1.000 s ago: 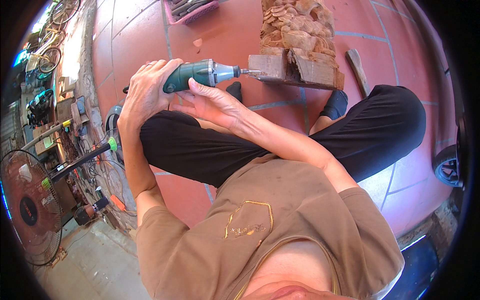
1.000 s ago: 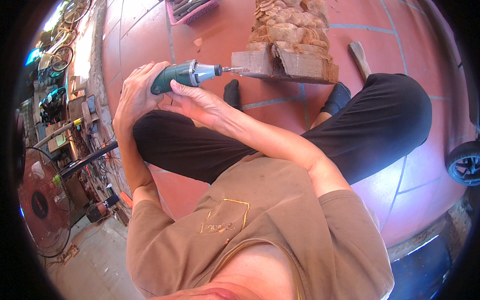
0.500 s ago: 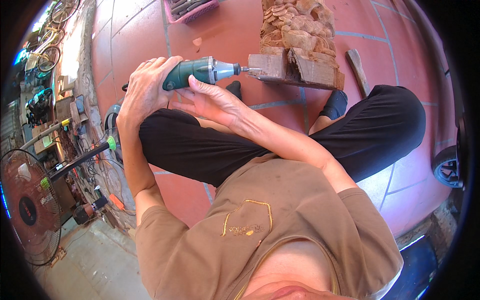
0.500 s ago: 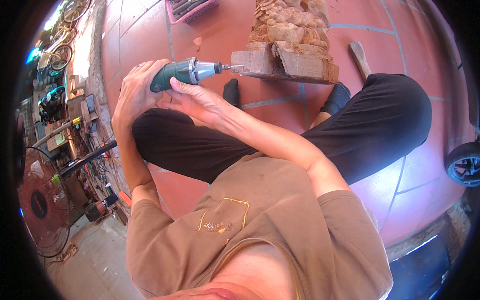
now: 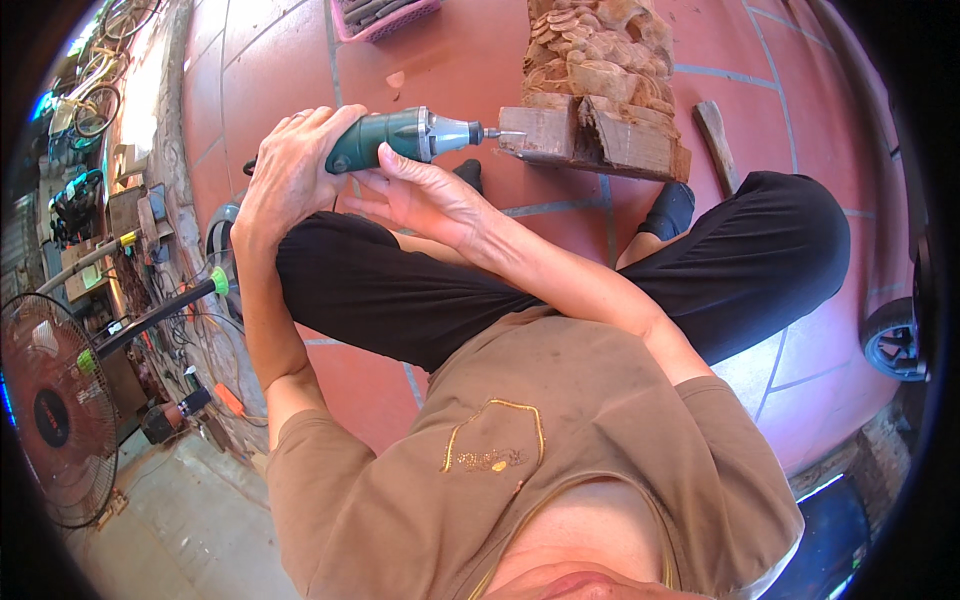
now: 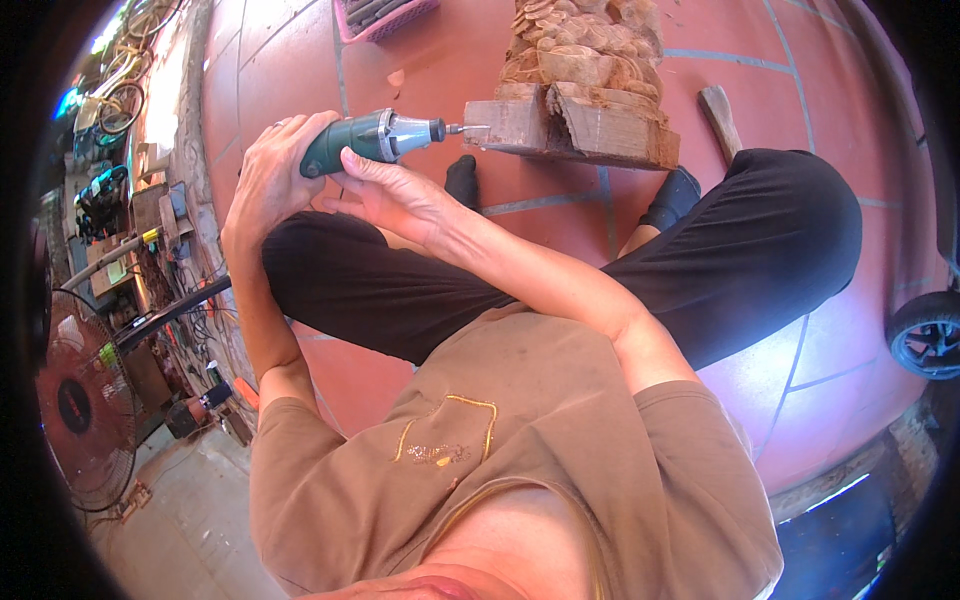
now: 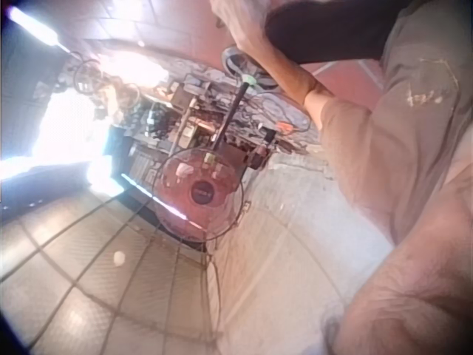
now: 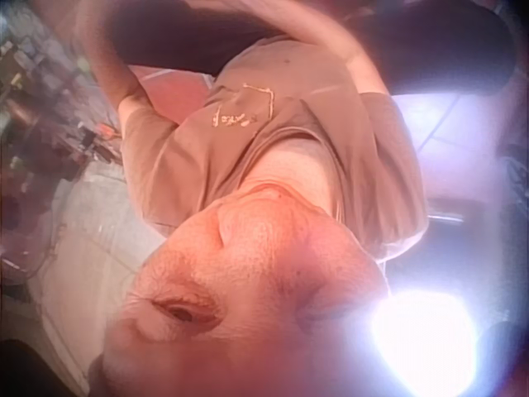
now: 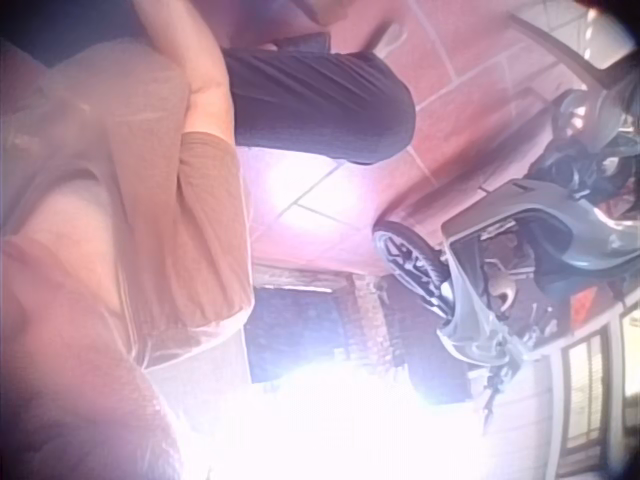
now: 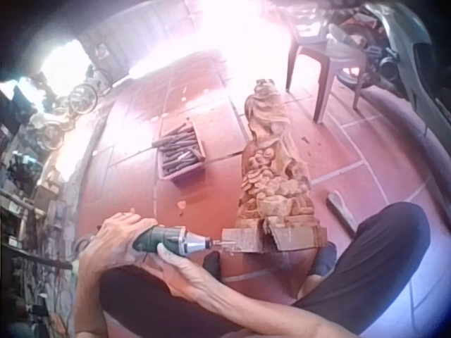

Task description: The person uses a green rotary carving tool to shape and detail a wooden sculpture. They hold the tool with both hands and carefully guide it along the surface of the wood, removing material to refine the carved features.

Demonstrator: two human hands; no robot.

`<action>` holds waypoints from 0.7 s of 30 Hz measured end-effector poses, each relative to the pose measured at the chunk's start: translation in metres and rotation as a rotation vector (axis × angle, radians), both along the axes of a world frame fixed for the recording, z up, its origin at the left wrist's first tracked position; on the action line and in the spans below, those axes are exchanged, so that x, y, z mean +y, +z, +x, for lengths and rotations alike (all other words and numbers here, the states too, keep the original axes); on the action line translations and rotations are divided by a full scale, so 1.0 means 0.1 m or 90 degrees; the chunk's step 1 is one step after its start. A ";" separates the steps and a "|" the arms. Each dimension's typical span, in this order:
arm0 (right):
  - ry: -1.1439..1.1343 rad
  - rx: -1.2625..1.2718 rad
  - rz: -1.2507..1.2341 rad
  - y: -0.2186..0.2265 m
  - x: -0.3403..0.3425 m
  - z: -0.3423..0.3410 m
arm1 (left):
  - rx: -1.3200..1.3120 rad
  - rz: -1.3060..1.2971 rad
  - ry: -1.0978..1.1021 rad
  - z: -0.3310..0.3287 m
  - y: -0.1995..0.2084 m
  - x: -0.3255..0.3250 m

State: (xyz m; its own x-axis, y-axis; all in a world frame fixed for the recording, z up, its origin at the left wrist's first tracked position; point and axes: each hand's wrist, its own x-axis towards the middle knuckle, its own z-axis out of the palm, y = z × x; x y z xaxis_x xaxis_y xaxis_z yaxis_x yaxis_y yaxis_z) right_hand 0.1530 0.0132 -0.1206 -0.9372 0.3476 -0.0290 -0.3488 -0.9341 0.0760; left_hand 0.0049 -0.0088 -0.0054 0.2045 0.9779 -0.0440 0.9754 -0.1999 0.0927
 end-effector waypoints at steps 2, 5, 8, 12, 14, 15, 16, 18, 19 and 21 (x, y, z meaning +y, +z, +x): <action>-0.001 0.002 0.003 0.00 0.00 0.00 | 0.003 0.001 0.000 0.00 -0.01 0.00; -0.004 0.005 0.006 -0.01 0.01 0.00 | 0.005 0.001 0.000 -0.01 -0.01 0.00; -0.003 0.002 0.006 0.00 0.01 -0.01 | 0.007 0.000 0.002 0.00 0.00 0.00; 0.000 0.001 0.006 -0.01 0.01 -0.01 | 0.005 -0.002 0.005 0.00 0.00 0.01; 0.000 0.000 0.003 -0.02 0.01 -0.01 | 0.007 -0.002 0.007 0.00 0.00 0.01; -0.001 0.000 0.003 -0.02 0.01 -0.02 | 0.009 -0.001 0.007 0.00 0.00 0.01; -0.001 0.001 0.002 -0.02 0.01 -0.02 | 0.011 0.000 0.008 -0.01 -0.01 0.01; -0.005 0.000 0.007 -0.01 0.02 -0.02 | 0.013 -0.001 0.010 -0.01 0.00 0.01; -0.007 -0.001 0.009 0.00 0.02 -0.01 | 0.013 -0.002 0.011 -0.01 0.00 0.01; -0.007 -0.003 0.010 -0.01 0.02 -0.01 | 0.015 -0.002 0.009 -0.01 0.00 0.01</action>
State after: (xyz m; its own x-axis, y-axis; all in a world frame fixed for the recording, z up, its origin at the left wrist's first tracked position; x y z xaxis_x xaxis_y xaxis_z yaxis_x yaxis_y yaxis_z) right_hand 0.1515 0.0154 -0.1215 -0.9331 0.3585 -0.0273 -0.3595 -0.9312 0.0595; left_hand 0.0042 -0.0074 -0.0057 0.1889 0.9807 -0.0508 0.9802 -0.1851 0.0708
